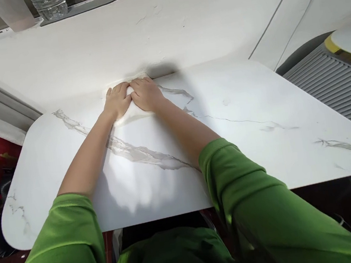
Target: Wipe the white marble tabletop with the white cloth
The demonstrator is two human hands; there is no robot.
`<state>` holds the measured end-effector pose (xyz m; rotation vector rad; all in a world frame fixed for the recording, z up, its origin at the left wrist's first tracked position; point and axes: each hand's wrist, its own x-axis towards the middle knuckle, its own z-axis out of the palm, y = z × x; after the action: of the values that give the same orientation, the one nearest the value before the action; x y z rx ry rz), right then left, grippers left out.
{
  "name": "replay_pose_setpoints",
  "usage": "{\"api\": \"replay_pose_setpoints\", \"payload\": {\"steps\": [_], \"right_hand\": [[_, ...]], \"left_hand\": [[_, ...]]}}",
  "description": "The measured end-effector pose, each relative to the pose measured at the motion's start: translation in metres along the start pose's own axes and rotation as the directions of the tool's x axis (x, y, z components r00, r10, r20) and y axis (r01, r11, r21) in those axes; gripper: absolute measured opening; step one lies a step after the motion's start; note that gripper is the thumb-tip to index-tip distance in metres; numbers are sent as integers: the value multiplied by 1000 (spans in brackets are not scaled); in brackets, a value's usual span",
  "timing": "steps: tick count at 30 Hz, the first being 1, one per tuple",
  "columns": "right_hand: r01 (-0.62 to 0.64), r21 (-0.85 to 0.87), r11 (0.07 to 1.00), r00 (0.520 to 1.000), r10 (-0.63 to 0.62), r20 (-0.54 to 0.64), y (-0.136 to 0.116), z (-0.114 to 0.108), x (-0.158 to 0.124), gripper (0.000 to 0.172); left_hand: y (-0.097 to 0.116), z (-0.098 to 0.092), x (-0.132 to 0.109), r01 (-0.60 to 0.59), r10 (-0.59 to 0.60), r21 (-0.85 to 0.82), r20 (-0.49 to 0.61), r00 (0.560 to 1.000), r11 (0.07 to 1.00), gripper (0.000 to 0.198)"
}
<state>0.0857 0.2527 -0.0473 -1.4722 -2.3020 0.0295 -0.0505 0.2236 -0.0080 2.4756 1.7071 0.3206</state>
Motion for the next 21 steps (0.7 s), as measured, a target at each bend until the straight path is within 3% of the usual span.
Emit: {"api": "replay_pose_setpoints", "payload": {"steps": [7,11,21], "right_hand": [[-4,30,1000,1000,5,-19,-7,-4,-9,52],[-15,27,1000,999,14,35,-19,-16,-28,55],[13,18,1000,998,-14,62,-64,-37,-117,57]], "left_hand": [[0,3,-6,46,-46,15,-6,999,999,45],[4,7,-21,49,-49,21,2,999,999,50],[24,3,-115,-45,46,-19,27,999,999,54]]}}
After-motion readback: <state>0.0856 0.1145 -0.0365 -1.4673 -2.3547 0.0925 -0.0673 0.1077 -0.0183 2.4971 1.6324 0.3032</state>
